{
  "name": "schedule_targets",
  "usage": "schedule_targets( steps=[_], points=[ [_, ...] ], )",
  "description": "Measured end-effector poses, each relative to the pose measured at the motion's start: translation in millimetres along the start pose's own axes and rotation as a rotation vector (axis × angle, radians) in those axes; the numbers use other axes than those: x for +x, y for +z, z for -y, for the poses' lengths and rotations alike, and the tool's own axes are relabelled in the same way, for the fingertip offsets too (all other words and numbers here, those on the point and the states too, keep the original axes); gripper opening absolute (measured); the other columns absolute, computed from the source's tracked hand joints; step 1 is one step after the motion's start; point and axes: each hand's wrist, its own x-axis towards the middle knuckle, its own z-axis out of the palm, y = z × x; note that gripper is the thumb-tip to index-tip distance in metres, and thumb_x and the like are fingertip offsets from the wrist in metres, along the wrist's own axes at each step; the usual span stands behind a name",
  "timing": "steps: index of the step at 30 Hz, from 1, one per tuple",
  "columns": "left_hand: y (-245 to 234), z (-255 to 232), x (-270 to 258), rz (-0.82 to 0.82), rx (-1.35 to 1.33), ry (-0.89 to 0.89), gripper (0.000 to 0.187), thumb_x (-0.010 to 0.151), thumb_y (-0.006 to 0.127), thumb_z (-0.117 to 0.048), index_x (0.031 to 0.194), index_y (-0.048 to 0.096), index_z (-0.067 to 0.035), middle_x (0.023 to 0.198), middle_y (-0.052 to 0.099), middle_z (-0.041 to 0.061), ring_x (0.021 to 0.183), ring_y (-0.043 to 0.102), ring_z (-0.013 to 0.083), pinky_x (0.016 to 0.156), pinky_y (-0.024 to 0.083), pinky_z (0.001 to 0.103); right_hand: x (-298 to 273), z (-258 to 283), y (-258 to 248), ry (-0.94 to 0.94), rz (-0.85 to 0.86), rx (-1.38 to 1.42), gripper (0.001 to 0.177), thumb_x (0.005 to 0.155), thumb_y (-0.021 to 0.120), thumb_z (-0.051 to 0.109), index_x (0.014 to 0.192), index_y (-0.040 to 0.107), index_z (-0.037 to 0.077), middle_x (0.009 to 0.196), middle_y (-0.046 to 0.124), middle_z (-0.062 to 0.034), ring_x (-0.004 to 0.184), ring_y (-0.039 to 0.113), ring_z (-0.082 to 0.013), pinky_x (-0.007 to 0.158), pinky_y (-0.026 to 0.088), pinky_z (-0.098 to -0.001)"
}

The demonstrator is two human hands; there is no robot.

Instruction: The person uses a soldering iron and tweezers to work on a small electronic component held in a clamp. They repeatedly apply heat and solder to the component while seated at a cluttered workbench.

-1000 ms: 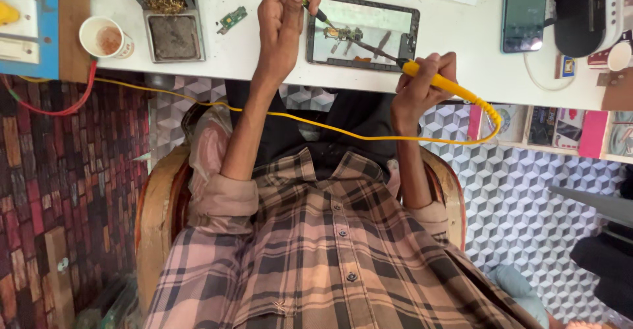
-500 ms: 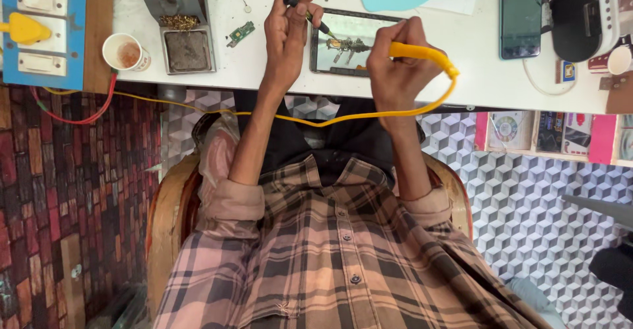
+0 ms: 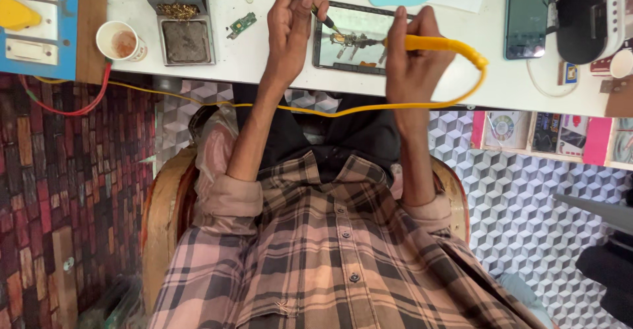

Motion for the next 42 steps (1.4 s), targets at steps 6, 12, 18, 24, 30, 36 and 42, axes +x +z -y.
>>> schedule_targets(
  steps=[6,12,18,24,30,36,42],
  points=[
    [1,3,-3,0.003,-0.011,0.016,0.037,0.118,0.048,-0.046,0.130,0.055,-0.011,0.086,0.064,0.001,0.058,0.035,0.0024,0.055,0.030,0.022,-17,-34,-20,-0.048,-0.106,0.035,0.041,0.120,0.061,0.020,0.085,0.044,0.004,0.069,0.045,-0.0022,0.060,0.037,-0.0079,0.053,0.031,-0.0253],
    [1,-2,-1,-0.010,0.014,0.013,0.038,0.116,0.047,-0.046,0.131,0.054,-0.011,0.089,0.064,0.000,0.060,0.033,0.0019,0.056,0.029,0.022,-44,-79,-14,0.136,-0.558,0.403,0.032,0.111,0.056,0.027,0.088,0.046,0.006,0.065,0.038,-0.0012,0.048,0.031,-0.0093,0.042,0.028,-0.0276],
    [0,-3,0,-0.006,-0.010,0.012,0.036,0.118,0.047,-0.044,0.131,0.054,-0.011,0.088,0.065,0.001,0.058,0.033,0.0016,0.053,0.027,0.021,-52,-119,-13,0.225,-0.708,0.657,0.030,0.106,0.056,0.027,0.087,0.047,0.005,0.067,0.041,-0.0021,0.044,0.031,-0.0105,0.038,0.029,-0.0290],
    [1,1,-1,-0.013,0.013,0.031,0.035,0.118,0.048,-0.043,0.132,0.055,-0.011,0.089,0.065,0.001,0.059,0.033,0.0024,0.052,0.027,0.021,-64,-134,-8,0.166,-0.721,0.689,0.030,0.107,0.057,0.026,0.089,0.048,0.004,0.072,0.044,-0.0029,0.045,0.030,-0.0106,0.038,0.029,-0.0297],
    [1,1,-2,-0.007,0.001,0.007,0.035,0.118,0.047,-0.044,0.132,0.055,-0.012,0.090,0.065,0.000,0.054,0.031,0.0008,0.050,0.025,0.020,-65,-142,-15,0.230,-0.769,0.756,0.024,0.103,0.058,0.025,0.092,0.049,0.006,0.077,0.051,-0.0025,0.043,0.031,-0.0096,0.037,0.029,-0.0284],
    [-1,3,-2,-0.028,0.043,0.018,0.033,0.119,0.045,-0.041,0.133,0.054,-0.012,0.091,0.067,0.000,0.053,0.031,0.0015,0.049,0.025,0.021,-67,-143,-18,0.254,-0.751,0.836,0.025,0.106,0.058,0.026,0.094,0.048,0.006,0.082,0.051,-0.0039,0.046,0.033,-0.0100,0.040,0.030,-0.0287],
    [0,6,-5,-0.006,0.019,0.007,0.034,0.121,0.045,-0.039,0.141,0.052,-0.013,0.092,0.068,0.002,0.056,0.033,0.0028,0.052,0.029,0.021,-65,-146,-22,0.279,-0.766,0.900,0.021,0.105,0.057,0.025,0.097,0.049,0.007,0.087,0.055,-0.0038,0.046,0.034,-0.0110,0.040,0.030,-0.0288]
  ],
)
